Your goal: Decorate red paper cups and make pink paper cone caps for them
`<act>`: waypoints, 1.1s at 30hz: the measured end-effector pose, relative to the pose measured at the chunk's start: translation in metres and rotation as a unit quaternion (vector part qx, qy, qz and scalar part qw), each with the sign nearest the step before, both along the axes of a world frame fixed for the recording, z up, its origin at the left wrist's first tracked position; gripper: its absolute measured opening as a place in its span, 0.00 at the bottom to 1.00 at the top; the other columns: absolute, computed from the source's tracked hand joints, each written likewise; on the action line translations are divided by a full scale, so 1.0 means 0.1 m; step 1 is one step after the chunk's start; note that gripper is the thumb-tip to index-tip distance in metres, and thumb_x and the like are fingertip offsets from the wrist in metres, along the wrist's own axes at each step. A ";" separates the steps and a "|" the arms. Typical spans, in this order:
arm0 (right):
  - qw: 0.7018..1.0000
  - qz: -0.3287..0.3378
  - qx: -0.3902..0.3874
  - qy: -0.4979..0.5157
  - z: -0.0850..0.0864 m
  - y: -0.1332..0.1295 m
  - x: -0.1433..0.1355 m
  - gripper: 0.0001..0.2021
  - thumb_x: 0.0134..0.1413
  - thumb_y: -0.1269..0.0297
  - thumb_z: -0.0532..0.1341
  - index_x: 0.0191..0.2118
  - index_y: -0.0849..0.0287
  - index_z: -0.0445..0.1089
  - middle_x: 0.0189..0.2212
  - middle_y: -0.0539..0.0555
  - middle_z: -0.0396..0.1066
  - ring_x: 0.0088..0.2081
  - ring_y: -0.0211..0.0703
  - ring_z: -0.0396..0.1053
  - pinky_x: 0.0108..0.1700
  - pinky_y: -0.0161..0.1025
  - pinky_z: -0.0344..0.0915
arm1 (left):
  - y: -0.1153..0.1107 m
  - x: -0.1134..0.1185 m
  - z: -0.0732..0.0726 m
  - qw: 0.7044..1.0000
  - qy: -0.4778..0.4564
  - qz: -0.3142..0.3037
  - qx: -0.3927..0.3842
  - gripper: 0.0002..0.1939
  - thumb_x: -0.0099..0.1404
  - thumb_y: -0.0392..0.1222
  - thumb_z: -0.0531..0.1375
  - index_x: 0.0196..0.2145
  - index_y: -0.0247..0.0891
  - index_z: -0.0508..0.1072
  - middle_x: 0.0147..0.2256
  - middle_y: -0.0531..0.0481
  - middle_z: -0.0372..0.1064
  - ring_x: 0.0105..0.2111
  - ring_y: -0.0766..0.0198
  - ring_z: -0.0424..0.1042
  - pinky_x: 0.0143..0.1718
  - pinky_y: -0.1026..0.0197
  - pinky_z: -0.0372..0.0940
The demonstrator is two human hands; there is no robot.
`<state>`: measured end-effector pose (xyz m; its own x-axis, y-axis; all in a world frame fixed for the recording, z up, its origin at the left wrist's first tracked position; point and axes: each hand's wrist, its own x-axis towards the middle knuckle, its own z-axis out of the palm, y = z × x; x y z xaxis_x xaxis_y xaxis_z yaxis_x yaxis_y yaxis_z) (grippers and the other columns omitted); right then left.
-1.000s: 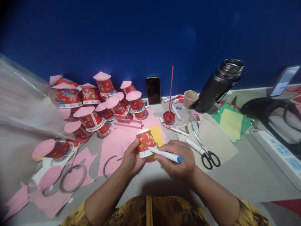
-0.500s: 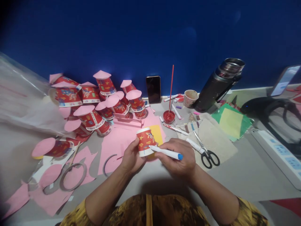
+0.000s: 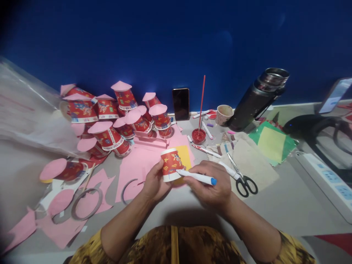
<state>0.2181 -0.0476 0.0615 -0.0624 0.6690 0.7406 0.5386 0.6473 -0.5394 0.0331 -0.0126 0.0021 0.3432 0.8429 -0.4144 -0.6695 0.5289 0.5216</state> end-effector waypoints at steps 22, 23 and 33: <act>0.999 0.020 -0.029 0.007 0.07 -0.02 -0.01 0.09 0.58 0.72 0.62 0.27 0.55 0.73 0.19 0.49 0.75 0.19 0.42 0.72 0.23 0.38 0.67 | -0.01 -0.01 -0.02 1.000 0.011 -0.003 0.001 0.23 0.60 0.51 0.71 0.47 0.33 0.78 0.47 0.38 0.81 0.53 0.44 0.79 0.63 0.42 0.67; 0.999 0.021 -0.031 0.005 0.08 -0.02 0.00 0.09 0.58 0.72 0.62 0.27 0.55 0.73 0.19 0.50 0.75 0.18 0.42 0.72 0.23 0.38 0.66 | -0.01 -0.01 -0.02 1.000 0.011 -0.002 0.004 0.23 0.60 0.51 0.71 0.47 0.33 0.78 0.47 0.38 0.81 0.53 0.44 0.79 0.63 0.43 0.67; 0.998 0.021 -0.056 0.010 0.08 -0.02 0.00 0.09 0.58 0.72 0.61 0.28 0.56 0.71 0.19 0.48 0.73 0.18 0.38 0.70 0.22 0.35 0.63 | -0.02 0.01 0.01 0.998 0.028 -0.014 0.052 0.26 0.60 0.52 0.72 0.50 0.34 0.78 0.49 0.38 0.81 0.52 0.43 0.79 0.62 0.42 0.67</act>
<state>0.2181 -0.0494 0.0697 -0.0788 0.7445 0.6630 0.5001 0.6048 -0.6197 0.0342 -0.0142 0.0030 0.3452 0.8734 -0.3435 -0.6240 0.4870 0.6112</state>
